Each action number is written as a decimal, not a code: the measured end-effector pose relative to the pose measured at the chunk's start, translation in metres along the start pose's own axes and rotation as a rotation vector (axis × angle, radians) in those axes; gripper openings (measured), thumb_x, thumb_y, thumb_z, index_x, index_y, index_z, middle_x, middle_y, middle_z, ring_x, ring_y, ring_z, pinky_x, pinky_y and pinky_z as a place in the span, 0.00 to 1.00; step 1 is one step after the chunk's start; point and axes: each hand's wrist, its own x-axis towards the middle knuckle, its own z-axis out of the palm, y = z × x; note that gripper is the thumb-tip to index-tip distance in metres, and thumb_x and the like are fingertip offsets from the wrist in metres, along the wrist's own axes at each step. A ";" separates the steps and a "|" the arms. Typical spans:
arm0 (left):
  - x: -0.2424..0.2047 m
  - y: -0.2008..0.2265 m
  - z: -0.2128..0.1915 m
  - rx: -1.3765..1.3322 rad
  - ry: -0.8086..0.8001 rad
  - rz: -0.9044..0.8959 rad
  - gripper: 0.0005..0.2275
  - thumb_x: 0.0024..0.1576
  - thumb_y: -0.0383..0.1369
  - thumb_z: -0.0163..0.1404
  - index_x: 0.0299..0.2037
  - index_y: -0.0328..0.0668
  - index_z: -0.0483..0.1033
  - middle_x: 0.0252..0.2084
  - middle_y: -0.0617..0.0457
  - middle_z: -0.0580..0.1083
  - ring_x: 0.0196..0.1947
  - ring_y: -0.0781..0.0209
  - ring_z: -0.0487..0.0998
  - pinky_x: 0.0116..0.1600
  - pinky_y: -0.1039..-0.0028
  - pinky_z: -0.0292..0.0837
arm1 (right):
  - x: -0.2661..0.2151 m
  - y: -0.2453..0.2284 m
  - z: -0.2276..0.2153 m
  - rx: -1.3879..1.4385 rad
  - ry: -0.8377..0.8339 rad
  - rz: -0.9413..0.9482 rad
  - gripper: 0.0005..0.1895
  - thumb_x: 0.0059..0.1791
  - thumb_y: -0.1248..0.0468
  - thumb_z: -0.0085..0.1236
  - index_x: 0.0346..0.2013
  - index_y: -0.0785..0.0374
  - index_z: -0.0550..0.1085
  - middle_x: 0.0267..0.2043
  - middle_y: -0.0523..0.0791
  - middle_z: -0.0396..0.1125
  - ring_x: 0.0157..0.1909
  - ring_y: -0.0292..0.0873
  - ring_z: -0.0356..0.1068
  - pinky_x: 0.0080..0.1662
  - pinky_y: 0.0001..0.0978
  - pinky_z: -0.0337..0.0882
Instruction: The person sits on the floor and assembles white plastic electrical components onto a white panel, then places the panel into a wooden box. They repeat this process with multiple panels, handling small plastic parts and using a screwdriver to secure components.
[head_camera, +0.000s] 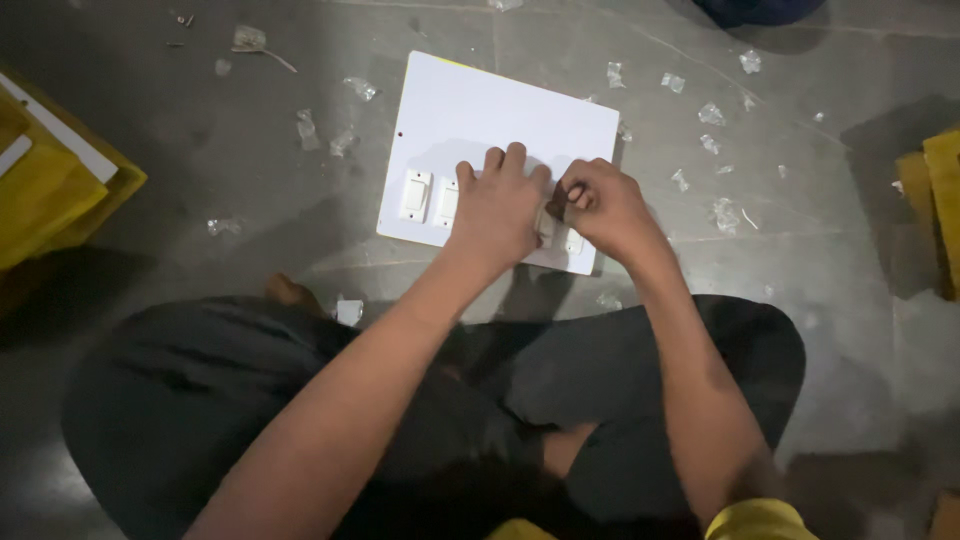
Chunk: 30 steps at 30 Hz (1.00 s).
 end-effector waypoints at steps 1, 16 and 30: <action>0.002 0.001 -0.002 -0.015 -0.025 -0.013 0.25 0.36 0.34 0.67 0.45 0.41 0.75 0.49 0.45 0.67 0.55 0.44 0.68 0.51 0.45 0.62 | 0.000 0.004 -0.002 0.084 -0.027 0.052 0.14 0.41 0.70 0.69 0.35 0.65 0.71 0.33 0.41 0.65 0.35 0.37 0.64 0.39 0.30 0.68; 0.018 -0.171 -0.131 -0.079 0.344 -0.481 0.14 0.54 0.37 0.62 0.43 0.36 0.79 0.43 0.34 0.77 0.45 0.32 0.78 0.46 0.52 0.75 | 0.005 0.001 0.011 -0.130 0.127 0.274 0.13 0.43 0.61 0.70 0.29 0.63 0.73 0.30 0.46 0.69 0.32 0.41 0.67 0.39 0.35 0.66; 0.005 -0.363 -0.109 0.483 0.171 -0.390 0.06 0.60 0.24 0.52 0.44 0.33 0.79 0.46 0.32 0.75 0.46 0.36 0.79 0.49 0.58 0.76 | 0.013 -0.001 0.007 0.251 0.351 0.330 0.12 0.49 0.62 0.66 0.33 0.63 0.70 0.31 0.42 0.66 0.30 0.36 0.63 0.34 0.30 0.64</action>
